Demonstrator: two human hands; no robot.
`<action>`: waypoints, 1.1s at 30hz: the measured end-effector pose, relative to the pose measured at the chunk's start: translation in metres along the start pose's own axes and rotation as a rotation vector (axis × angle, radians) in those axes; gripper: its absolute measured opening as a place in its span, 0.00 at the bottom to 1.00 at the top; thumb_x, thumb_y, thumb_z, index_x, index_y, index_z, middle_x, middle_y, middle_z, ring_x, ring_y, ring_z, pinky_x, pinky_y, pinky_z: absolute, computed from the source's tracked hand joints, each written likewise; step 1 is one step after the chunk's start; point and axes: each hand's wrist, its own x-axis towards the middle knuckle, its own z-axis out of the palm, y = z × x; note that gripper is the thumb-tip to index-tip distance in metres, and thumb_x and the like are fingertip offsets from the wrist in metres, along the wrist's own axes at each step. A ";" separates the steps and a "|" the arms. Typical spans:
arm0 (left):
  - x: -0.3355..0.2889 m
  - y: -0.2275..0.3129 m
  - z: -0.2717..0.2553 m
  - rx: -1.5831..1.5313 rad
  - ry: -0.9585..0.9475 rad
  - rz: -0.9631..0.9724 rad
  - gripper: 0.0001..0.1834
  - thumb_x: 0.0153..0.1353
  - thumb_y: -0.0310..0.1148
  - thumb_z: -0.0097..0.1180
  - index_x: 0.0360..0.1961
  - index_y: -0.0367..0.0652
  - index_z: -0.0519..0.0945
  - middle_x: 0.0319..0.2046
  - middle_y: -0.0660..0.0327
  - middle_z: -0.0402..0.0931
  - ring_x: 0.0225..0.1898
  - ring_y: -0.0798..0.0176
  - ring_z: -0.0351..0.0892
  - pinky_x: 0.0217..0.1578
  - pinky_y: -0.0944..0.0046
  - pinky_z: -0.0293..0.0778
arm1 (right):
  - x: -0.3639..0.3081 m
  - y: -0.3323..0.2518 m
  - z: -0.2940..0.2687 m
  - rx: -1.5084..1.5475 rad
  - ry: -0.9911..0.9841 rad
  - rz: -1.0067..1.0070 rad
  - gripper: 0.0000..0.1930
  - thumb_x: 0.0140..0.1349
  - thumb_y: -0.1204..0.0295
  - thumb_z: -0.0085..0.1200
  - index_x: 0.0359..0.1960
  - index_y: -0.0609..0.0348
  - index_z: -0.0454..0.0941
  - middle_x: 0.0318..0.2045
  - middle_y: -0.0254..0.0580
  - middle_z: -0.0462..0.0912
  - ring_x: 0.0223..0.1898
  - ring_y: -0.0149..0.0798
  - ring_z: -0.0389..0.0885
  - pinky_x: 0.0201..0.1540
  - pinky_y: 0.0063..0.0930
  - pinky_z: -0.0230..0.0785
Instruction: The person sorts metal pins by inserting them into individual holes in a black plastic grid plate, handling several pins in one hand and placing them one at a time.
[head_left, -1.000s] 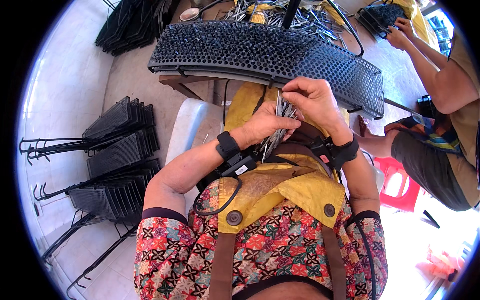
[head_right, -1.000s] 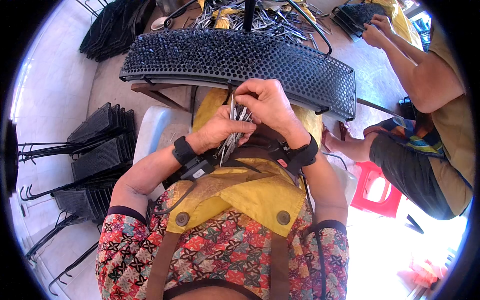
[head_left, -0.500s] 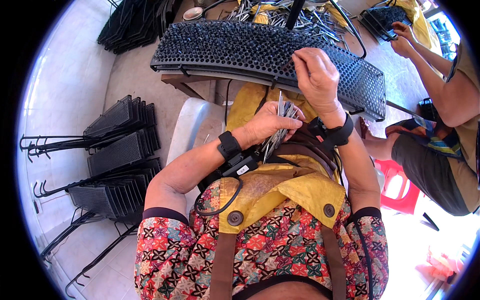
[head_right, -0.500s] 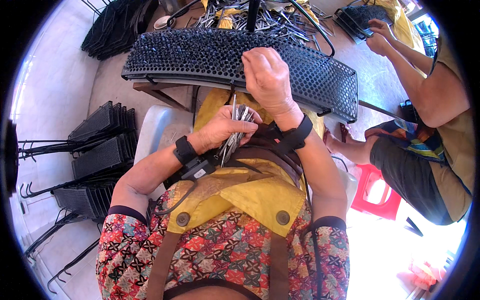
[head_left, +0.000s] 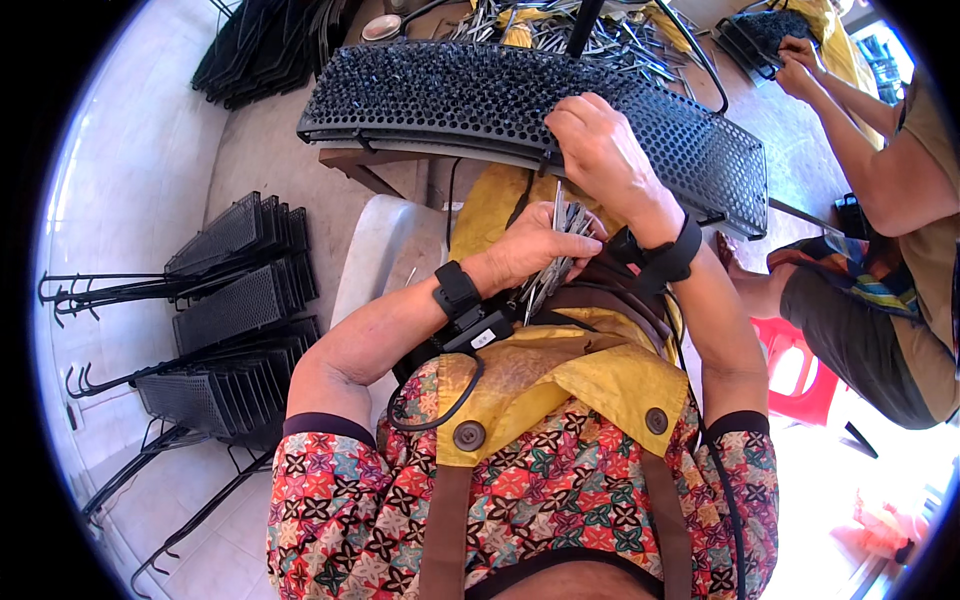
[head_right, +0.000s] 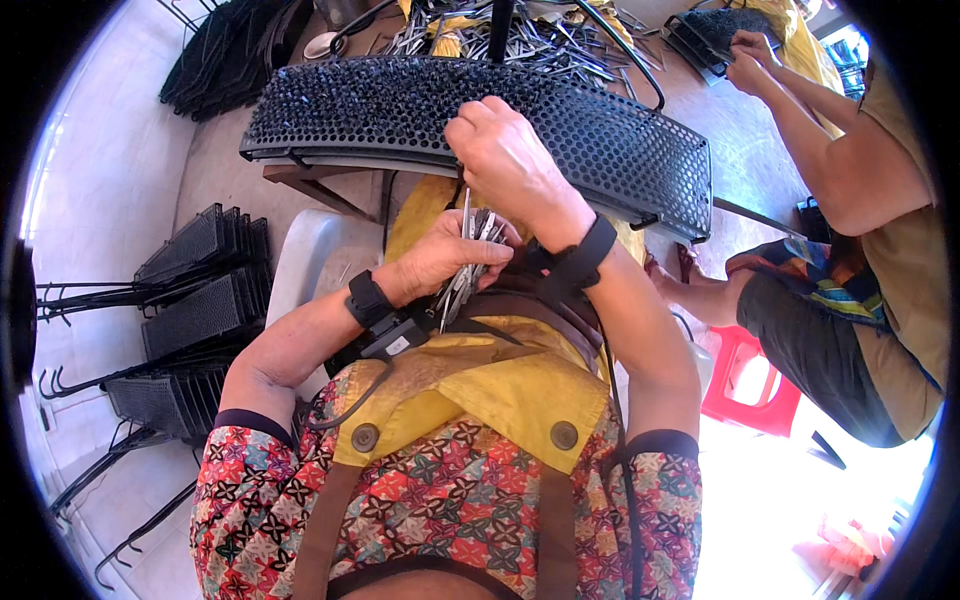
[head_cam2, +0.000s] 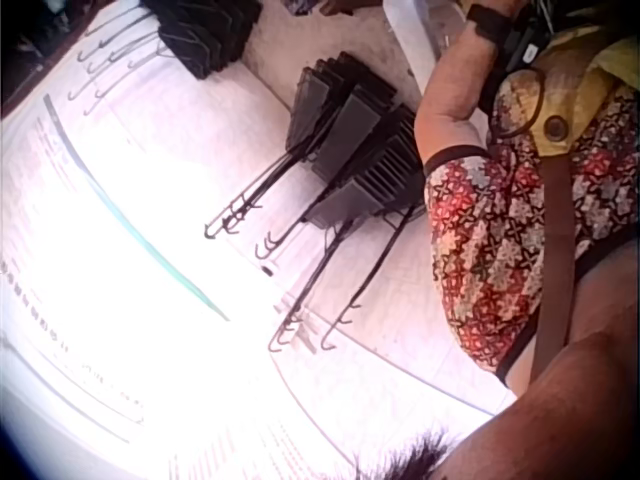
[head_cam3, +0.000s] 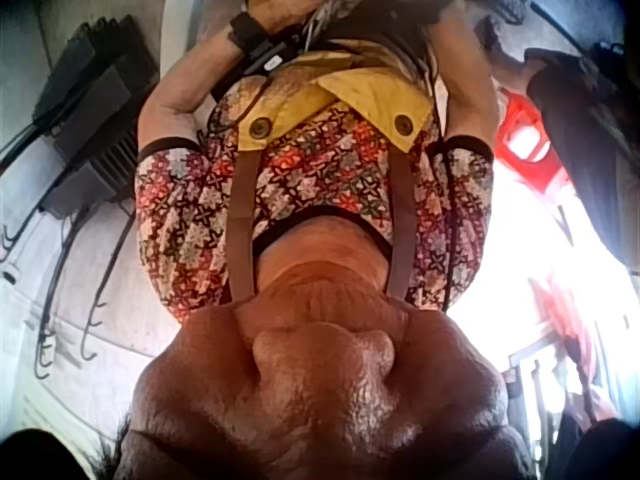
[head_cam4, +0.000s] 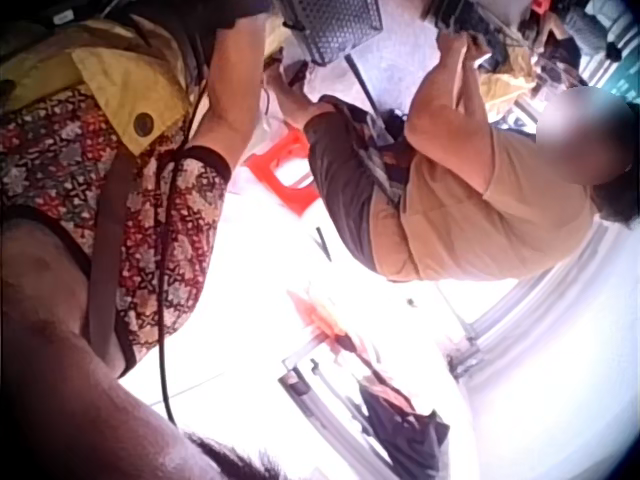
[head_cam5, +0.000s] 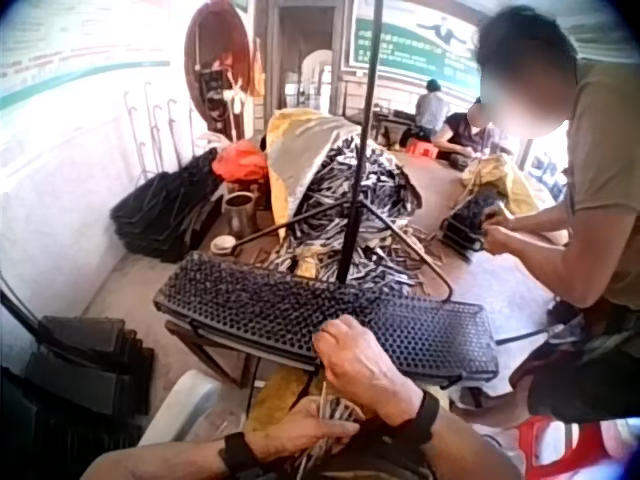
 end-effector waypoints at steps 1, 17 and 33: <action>-0.001 0.002 0.001 0.000 0.001 0.000 0.09 0.52 0.25 0.57 0.35 0.35 0.76 0.22 0.62 0.74 0.19 0.70 0.73 0.20 0.72 0.69 | 0.003 0.003 -0.001 -0.014 -0.040 0.012 0.04 0.39 0.80 0.50 0.20 0.63 0.70 0.25 0.46 0.73 0.31 0.50 0.72 0.34 0.38 0.68; -0.002 0.002 0.004 0.019 -0.026 -0.003 0.09 0.52 0.25 0.58 0.35 0.35 0.76 0.20 0.63 0.73 0.19 0.71 0.72 0.19 0.73 0.69 | -0.024 -0.014 -0.018 0.671 -0.197 0.718 0.05 0.48 0.78 0.57 0.27 0.66 0.78 0.20 0.35 0.78 0.23 0.24 0.74 0.26 0.19 0.66; 0.000 0.003 0.001 -0.016 -0.010 -0.011 0.10 0.52 0.24 0.58 0.36 0.34 0.75 0.22 0.63 0.74 0.19 0.71 0.73 0.19 0.73 0.69 | -0.010 0.006 -0.003 -0.022 0.421 0.072 0.09 0.44 0.85 0.57 0.30 0.64 0.74 0.28 0.46 0.77 0.29 0.47 0.76 0.31 0.32 0.71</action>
